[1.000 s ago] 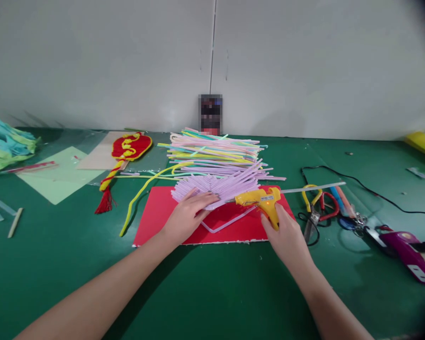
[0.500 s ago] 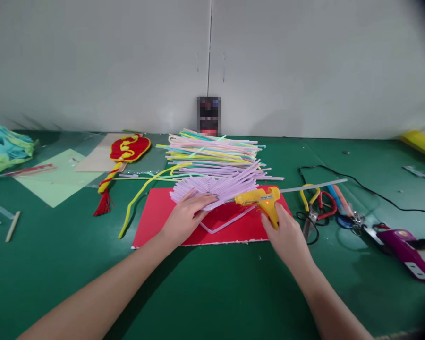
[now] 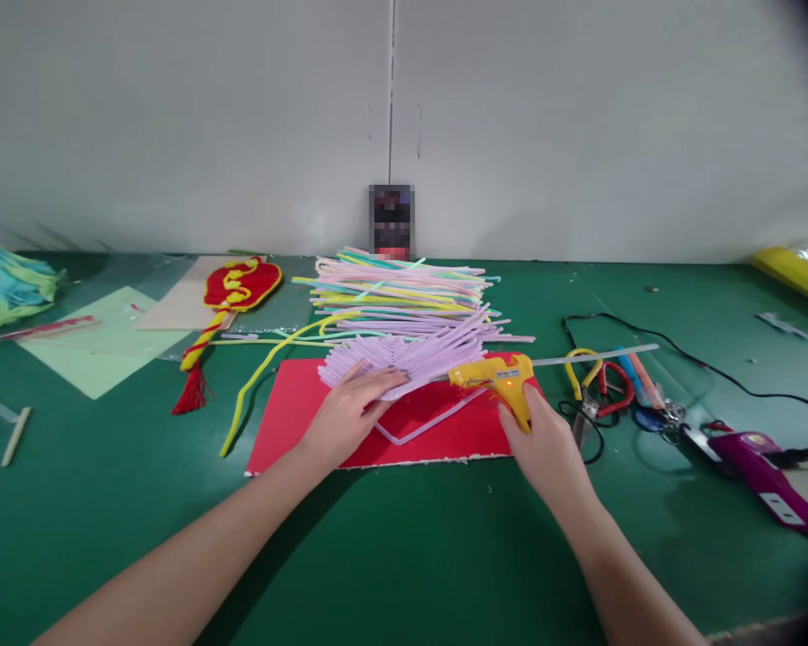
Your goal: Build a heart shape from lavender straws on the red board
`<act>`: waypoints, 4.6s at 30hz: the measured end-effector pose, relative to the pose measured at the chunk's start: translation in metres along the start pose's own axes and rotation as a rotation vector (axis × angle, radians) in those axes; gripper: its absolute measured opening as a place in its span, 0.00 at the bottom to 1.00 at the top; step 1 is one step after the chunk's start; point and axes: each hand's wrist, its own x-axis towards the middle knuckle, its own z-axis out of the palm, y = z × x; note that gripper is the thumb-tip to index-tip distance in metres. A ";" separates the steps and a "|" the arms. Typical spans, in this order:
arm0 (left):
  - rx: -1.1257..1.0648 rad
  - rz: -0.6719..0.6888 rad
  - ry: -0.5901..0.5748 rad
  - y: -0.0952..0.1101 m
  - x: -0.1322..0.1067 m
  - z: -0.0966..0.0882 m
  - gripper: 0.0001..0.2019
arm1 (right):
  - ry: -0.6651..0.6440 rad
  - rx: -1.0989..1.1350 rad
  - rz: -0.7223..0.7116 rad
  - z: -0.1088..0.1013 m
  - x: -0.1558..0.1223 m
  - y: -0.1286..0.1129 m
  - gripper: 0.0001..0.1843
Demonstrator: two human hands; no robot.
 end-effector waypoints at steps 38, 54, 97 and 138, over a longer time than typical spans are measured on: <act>-0.022 -0.009 0.024 0.001 0.001 -0.001 0.16 | -0.104 0.006 0.146 -0.011 0.006 0.007 0.25; -0.024 -0.016 0.027 0.003 0.000 -0.002 0.16 | -0.069 0.012 0.170 -0.013 0.007 0.010 0.25; -0.019 -0.021 0.045 0.004 0.000 -0.003 0.16 | -0.058 -0.097 0.232 -0.019 0.011 0.006 0.23; -0.019 -0.007 0.049 -0.001 -0.001 0.000 0.16 | -0.090 -0.157 0.294 -0.021 0.012 0.000 0.29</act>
